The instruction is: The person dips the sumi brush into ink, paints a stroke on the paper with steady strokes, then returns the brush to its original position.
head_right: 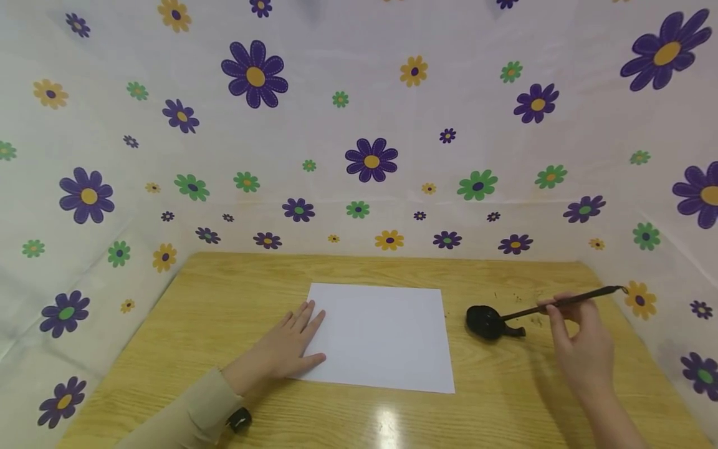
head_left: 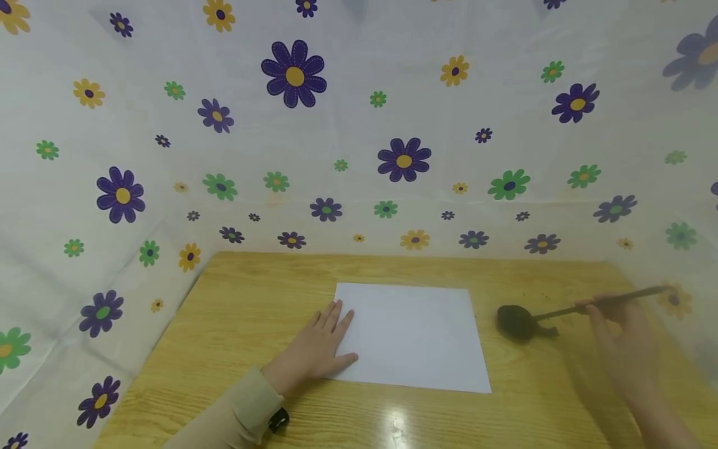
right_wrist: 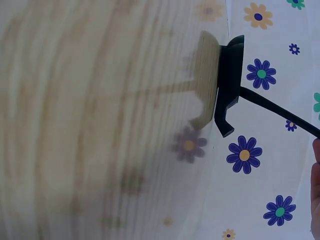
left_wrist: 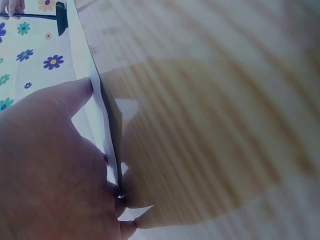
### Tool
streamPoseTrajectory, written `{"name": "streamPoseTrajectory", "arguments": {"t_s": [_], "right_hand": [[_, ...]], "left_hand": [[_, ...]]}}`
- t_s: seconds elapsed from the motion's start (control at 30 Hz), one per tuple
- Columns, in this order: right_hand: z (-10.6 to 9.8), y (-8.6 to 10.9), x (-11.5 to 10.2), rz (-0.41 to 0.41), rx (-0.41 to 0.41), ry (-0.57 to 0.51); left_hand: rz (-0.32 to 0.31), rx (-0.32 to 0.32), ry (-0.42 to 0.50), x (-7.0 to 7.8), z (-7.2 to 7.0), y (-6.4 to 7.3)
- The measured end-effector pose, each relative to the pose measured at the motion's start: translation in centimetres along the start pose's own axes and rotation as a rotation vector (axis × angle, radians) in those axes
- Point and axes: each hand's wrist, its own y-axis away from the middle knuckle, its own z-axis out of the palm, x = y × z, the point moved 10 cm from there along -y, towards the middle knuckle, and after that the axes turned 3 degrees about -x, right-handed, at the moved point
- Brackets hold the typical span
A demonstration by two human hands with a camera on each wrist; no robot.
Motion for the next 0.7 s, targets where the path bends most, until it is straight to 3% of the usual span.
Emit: {"name": "streamPoseTrajectory", "arguments": {"t_s": [0.27,0.7], "right_hand": [[-1.2,-0.6,-0.8,-0.039,0.071,-0.018],[-2.5,-1.1,-0.6,-0.042,0.114,0.016]], "left_hand": [[0.001,-0.011,0.006,0.1,0.0,0.0],[-0.014,-0.021,0.006,0.0,-0.3,-0.2]]}}
